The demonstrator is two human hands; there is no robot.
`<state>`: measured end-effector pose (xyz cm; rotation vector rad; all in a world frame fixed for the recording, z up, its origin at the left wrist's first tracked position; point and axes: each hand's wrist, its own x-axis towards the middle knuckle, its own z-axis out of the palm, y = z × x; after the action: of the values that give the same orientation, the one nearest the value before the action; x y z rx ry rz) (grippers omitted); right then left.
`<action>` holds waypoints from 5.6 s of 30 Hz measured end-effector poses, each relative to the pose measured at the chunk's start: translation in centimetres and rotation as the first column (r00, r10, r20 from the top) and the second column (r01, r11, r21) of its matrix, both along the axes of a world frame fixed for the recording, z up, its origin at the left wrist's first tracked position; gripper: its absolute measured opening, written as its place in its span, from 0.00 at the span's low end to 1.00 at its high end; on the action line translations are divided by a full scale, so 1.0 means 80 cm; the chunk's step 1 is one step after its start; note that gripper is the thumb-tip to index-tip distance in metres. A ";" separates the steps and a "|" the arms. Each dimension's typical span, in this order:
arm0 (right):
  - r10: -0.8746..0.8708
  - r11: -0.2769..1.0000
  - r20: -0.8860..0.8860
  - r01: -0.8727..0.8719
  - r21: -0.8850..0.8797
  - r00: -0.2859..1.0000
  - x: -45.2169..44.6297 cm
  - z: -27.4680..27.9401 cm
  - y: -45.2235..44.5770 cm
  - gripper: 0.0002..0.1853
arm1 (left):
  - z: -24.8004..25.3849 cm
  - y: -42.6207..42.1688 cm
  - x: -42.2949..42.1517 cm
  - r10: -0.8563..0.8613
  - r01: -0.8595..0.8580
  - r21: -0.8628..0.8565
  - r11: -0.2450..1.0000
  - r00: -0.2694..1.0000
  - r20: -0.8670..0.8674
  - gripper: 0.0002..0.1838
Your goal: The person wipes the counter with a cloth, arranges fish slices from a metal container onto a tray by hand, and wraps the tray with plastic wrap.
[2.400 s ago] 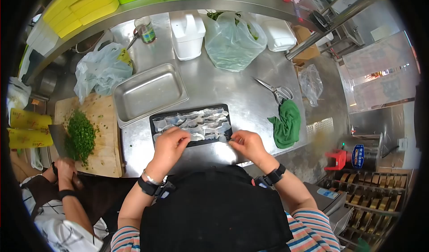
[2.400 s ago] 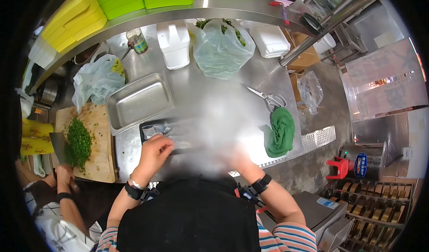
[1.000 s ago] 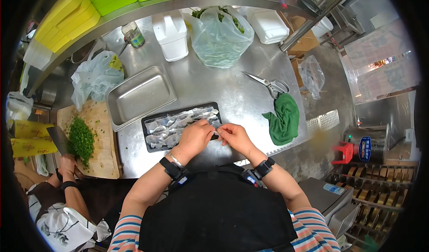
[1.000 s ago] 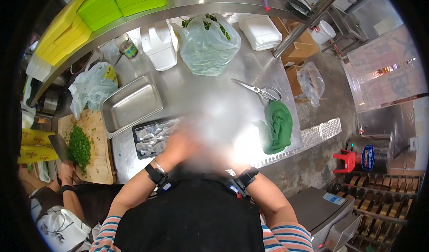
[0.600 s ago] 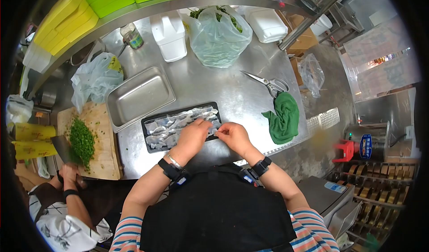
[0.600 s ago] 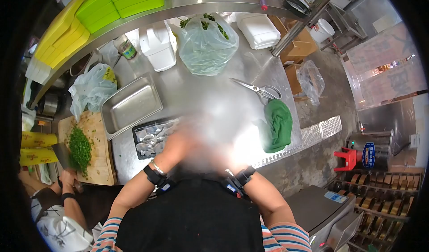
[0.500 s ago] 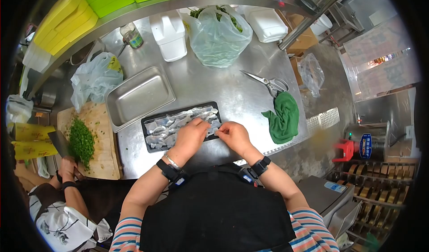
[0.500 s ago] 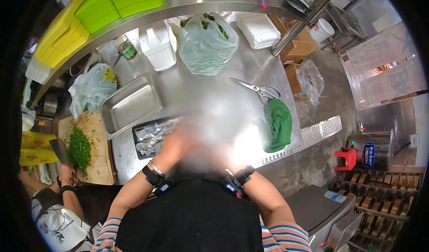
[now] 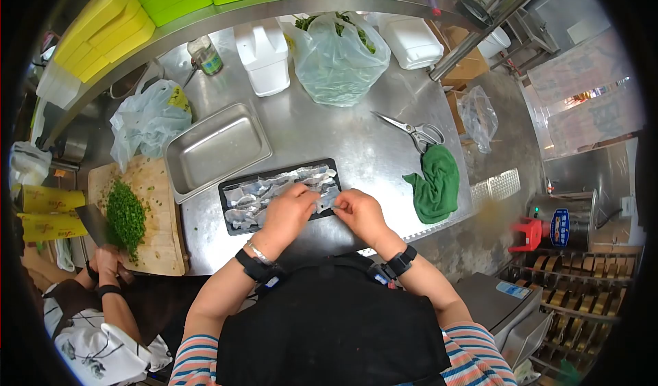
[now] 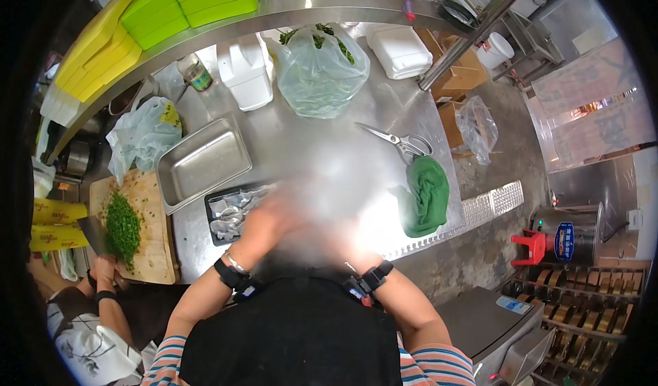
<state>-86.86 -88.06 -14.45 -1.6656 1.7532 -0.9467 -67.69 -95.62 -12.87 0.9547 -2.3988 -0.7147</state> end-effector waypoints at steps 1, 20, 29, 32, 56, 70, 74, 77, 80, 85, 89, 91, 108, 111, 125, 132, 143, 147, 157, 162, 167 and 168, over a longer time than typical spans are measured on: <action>0.050 0.996 -0.114 -0.057 -0.064 0.992 0.001 0.001 -0.001 0.05 | 0.008 -0.002 0.007 0.033 -0.033 -0.010 0.999 0.999 -0.027 0.11; -0.044 0.987 -0.380 -0.017 -0.157 0.924 0.029 0.079 -0.067 0.04 | -0.016 0.027 0.196 0.635 -0.610 0.197 0.768 0.766 -0.102 0.09; -0.066 0.996 -0.182 0.054 -0.067 0.981 0.004 -0.023 -0.065 0.06 | -0.018 0.017 0.182 0.604 -0.562 0.233 0.794 0.774 -0.188 0.16; -0.042 0.994 -0.221 0.018 -0.110 0.974 -0.005 -0.041 -0.063 0.07 | -0.013 0.008 0.166 0.548 -0.545 0.064 0.836 0.828 -0.120 0.16; 0.402 0.885 -0.410 -0.462 -0.057 0.819 0.084 0.007 -0.082 0.29 | -0.017 -0.016 0.106 0.196 -0.164 -0.174 0.971 0.964 0.180 0.31; 0.341 0.919 -0.426 -0.393 -0.039 0.838 0.091 0.022 -0.078 0.26 | -0.015 -0.022 0.107 0.183 -0.155 -0.171 0.973 0.970 0.159 0.26; 0.293 0.910 -0.462 -0.393 -0.135 0.837 0.084 0.032 -0.080 0.24 | -0.005 -0.024 0.113 0.235 -0.207 -0.180 0.962 0.960 0.152 0.26; 0.157 0.924 -0.481 -0.300 -0.237 0.863 0.072 0.058 -0.082 0.22 | -0.006 -0.024 0.136 0.327 -0.298 -0.196 0.934 0.936 0.133 0.25; 0.167 0.969 -0.364 -0.221 -0.113 0.916 0.061 0.051 -0.080 0.21 | -0.018 -0.017 0.154 0.328 -0.308 -0.147 0.940 0.934 0.142 0.24; 0.130 0.970 -0.386 -0.197 -0.140 0.913 0.057 0.048 -0.073 0.21 | -0.014 -0.016 0.156 0.359 -0.336 -0.186 0.923 0.927 0.107 0.23; 0.121 0.969 -0.413 -0.197 -0.147 0.903 0.057 0.058 -0.069 0.20 | -0.027 -0.010 0.167 0.335 -0.324 -0.117 0.939 0.937 0.100 0.24; 0.124 0.968 -0.439 -0.206 -0.144 0.890 0.055 0.070 -0.065 0.20 | -0.022 -0.010 0.171 0.329 -0.322 -0.113 0.940 0.943 0.052 0.27; -0.093 0.992 -0.352 0.058 -0.108 0.931 -0.011 0.020 0.003 0.15 | -0.019 -0.003 0.144 0.235 -0.231 -0.092 0.968 0.971 0.032 0.31; -0.096 0.993 -0.340 0.065 -0.101 0.936 -0.010 0.020 0.007 0.16 | -0.021 -0.003 0.140 0.242 -0.239 -0.062 0.969 0.969 0.045 0.30; -0.115 0.987 -0.369 0.063 -0.151 0.922 -0.024 0.002 0.012 0.17 | -0.009 -0.003 0.156 0.286 -0.285 -0.031 0.958 0.958 0.038 0.33; -0.173 0.982 -0.315 0.139 -0.128 0.933 -0.007 0.011 0.006 0.20 | -0.043 0.015 0.200 0.453 -0.453 -0.035 0.891 0.891 -0.012 0.32; -0.086 0.995 -0.064 0.082 -0.055 0.994 -0.025 -0.070 0.025 0.14 | -0.074 0.024 0.181 0.550 -0.466 0.364 0.806 0.817 -0.173 0.22; -0.105 0.992 -0.155 0.092 -0.086 0.982 -0.067 -0.035 0.028 0.18 | -0.065 0.030 0.142 0.501 -0.387 0.424 0.819 0.842 -0.199 0.23; -0.256 0.947 -0.629 0.321 -0.011 0.734 -0.283 -0.056 0.109 0.29 | -0.048 0.045 0.077 0.558 -0.492 0.304 0.816 0.809 -0.185 0.27; -0.522 0.853 0.305 0.495 0.169 0.796 -0.303 -0.003 0.103 0.18 | 0.067 0.055 0.005 0.335 -0.251 0.412 0.876 0.931 -0.144 0.23; -0.303 0.953 0.935 0.043 0.300 0.185 -0.224 0.110 0.082 0.29 | 0.161 0.053 -0.185 -0.312 0.339 0.138 0.931 0.932 -0.185 0.44; -0.184 0.977 0.981 -0.101 0.189 0.060 -0.223 0.103 0.086 0.31 | 0.150 0.060 -0.222 -0.354 0.353 -0.050 0.934 0.898 -0.263 0.45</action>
<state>-104.70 -81.21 -6.24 -0.3530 0.7564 -1.3760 -85.47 -90.82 -0.83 0.3843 -2.3456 -0.9074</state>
